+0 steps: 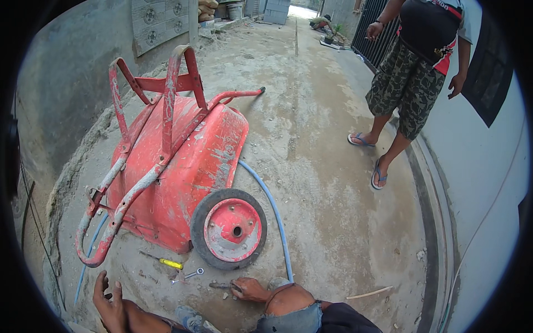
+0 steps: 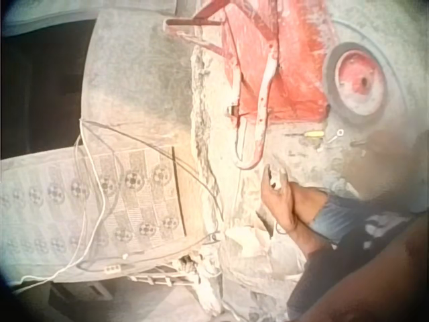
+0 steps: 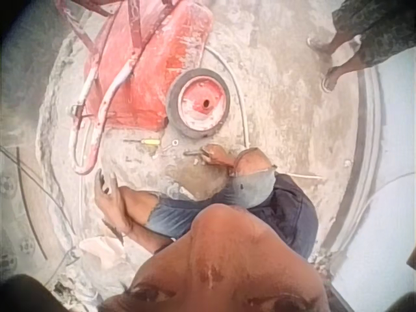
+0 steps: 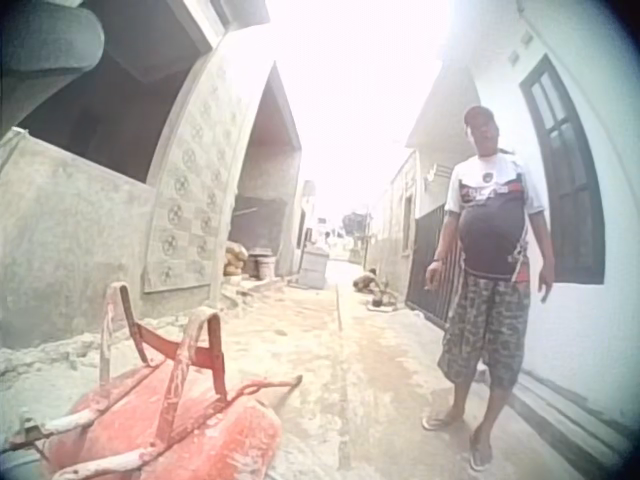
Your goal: The person uses a wrench and a screwdriver to loosen and remove a bolt and axle from a wheelbarrow, then pulls the wheel free from the frame.
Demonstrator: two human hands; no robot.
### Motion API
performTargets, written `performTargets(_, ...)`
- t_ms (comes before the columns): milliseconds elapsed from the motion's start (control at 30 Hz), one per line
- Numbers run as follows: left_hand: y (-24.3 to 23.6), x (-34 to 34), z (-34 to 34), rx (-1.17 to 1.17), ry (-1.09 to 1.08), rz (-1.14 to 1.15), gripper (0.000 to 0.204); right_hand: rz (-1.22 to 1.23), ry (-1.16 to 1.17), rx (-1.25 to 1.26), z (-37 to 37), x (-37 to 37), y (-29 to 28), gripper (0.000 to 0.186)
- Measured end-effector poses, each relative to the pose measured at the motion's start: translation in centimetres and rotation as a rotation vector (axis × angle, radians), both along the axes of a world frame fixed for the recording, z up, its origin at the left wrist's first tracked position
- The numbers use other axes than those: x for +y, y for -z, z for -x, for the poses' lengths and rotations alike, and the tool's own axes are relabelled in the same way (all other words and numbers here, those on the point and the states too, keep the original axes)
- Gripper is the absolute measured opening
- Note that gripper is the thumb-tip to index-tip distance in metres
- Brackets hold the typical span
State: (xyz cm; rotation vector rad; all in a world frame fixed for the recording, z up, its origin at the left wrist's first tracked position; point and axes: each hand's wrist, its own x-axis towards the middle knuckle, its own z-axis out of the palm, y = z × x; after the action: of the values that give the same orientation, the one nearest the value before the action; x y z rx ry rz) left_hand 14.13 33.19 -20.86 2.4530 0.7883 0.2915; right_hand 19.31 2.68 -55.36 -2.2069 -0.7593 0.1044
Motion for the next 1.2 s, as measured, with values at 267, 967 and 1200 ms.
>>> performTargets(267, 0.8, 0.3, 0.0, -0.009, 0.041, 0.004, 0.048, 0.27, -0.084, -0.136, -0.1, -1.4, -0.5, 0.034)
performTargets(967, 0.8, 0.0, 0.3, 0.012, 0.04, 0.029, 0.047, 0.032, -0.023, 0.032, 0.2, -3.1, -4.8, 0.026)
performTargets(1200, 0.1, -0.1, 0.5, 0.007, 0.02, 0.036, 0.048, 0.026, -0.037, -0.051, 1.6, -6.3, -1.7, 0.03)
